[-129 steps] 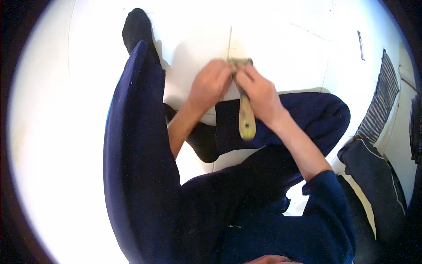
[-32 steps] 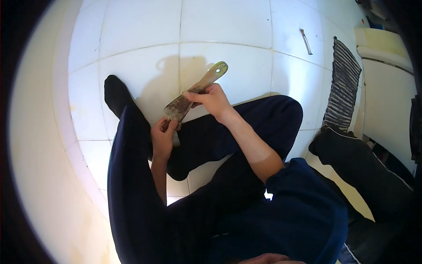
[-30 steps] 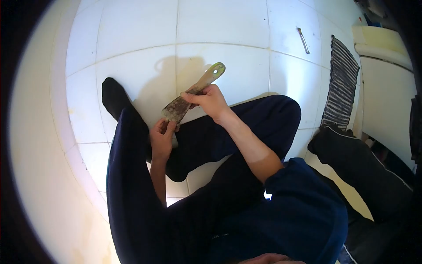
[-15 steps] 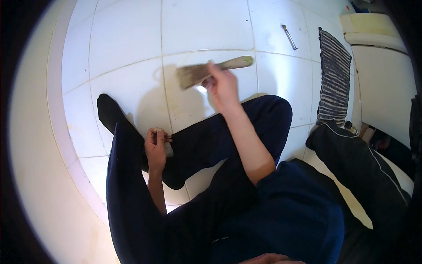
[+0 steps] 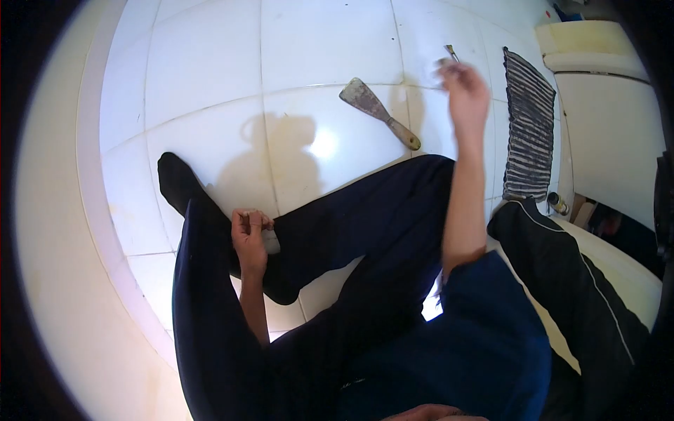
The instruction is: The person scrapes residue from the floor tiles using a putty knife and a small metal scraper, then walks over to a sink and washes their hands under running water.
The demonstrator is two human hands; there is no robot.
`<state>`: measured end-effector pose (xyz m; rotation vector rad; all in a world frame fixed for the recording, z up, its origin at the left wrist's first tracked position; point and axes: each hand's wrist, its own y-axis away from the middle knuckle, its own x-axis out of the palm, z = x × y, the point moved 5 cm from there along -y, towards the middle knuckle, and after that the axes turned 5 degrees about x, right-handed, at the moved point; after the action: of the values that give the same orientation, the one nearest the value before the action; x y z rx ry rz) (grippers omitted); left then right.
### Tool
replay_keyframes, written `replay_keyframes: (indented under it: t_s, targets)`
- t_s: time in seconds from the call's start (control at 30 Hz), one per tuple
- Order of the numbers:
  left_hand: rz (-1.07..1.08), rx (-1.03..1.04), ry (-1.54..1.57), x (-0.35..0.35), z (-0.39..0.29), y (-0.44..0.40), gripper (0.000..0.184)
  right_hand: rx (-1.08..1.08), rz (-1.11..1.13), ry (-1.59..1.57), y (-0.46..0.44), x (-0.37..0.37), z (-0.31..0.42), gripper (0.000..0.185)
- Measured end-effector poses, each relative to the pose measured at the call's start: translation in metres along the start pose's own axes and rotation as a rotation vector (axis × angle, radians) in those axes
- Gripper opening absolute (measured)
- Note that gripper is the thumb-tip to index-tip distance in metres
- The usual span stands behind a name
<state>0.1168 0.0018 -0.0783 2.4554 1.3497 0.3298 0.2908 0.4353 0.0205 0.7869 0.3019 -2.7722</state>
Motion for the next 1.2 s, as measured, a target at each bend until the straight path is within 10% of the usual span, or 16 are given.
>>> replay_keyframes:
  t_s: [0.17,0.27,0.63,1.2]
  targets:
    - [0.021,-0.079,-0.196,0.002,-0.007,0.001,0.009,-0.049,-0.208,0.813,-0.121,-0.018,-0.184,0.044]
    - [0.062,-0.041,-0.291,0.002,-0.01,-0.001,0.005,0.229,-0.142,0.787,-0.092,0.001,-0.191,0.04]
    - [0.138,-0.067,-0.051,0.009,0.003,-0.01,0.014,-0.029,0.536,0.823,-0.05,0.083,-0.086,0.051]
    - [0.02,-0.003,-0.111,0.005,0.008,-0.013,0.028,-0.119,0.711,0.691,-0.001,0.149,0.008,0.03]
